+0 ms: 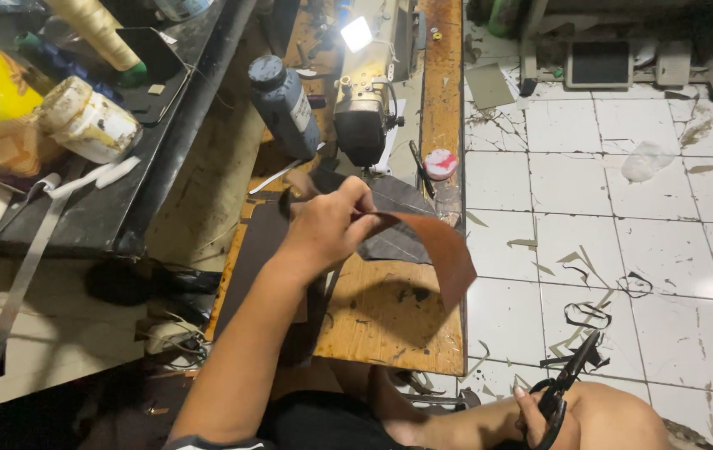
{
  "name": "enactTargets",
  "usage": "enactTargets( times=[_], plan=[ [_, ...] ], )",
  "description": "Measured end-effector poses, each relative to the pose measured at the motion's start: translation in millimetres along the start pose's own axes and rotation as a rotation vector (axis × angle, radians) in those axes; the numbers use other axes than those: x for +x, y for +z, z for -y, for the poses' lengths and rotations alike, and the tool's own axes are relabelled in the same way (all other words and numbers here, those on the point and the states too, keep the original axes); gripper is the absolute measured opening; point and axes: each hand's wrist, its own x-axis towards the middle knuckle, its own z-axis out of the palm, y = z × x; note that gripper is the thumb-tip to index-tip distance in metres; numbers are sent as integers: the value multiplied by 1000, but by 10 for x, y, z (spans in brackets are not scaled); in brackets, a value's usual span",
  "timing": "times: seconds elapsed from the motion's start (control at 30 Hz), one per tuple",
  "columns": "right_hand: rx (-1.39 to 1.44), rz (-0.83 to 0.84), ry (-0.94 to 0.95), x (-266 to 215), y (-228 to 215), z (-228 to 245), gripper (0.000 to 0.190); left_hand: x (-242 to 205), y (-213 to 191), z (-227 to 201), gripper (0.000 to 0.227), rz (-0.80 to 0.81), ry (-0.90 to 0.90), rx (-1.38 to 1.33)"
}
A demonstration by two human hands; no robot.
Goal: Measuring and trimming leather strips using a ruler and scissors on a workshop table.
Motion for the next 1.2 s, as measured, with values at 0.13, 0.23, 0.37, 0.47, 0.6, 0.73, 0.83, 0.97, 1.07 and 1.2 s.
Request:
enactTargets(
  times=[0.13, 0.23, 0.37, 0.47, 0.6, 0.73, 0.83, 0.97, 1.07, 1.2],
  plan=[
    [-137, 87, 49, -160, -20, 389, 53, -384, -272, -128, 19, -330, 137, -357],
    [-109, 115, 13, -178, 37, 415, 51, -571, -163, -43, 29, -524, 125, -654],
    [-40, 146, -60, -206, 61, 399, 47, -837, 418, 104, 27, -589, -118, -960],
    [8, 157, -99, -248, 61, 352, 45, -1027, 1043, 270, 54, -541, -295, -1150],
    [33, 216, -190, -210, 51, 212, 48, -1239, 1468, 327, 72, -281, -631, -1305],
    [53, 233, -210, -223, 45, 197, 48, -1323, 1405, 265, 75, -281, -543, -1163],
    [50, 226, -225, -258, 45, 275, 49, -1458, 1368, 268, 77, -116, -601, -1034],
    [24, 240, -212, -273, 46, 239, 49, -1662, 1494, 348, 63, -16, -580, -953],
    [4, 266, -223, -319, 54, 341, 52, -1749, 1682, 339, 52, -117, -501, -865],
    [18, 290, -185, -418, 40, 524, 55, -1665, 1635, 98, 95, -364, -399, -726]
  ],
)
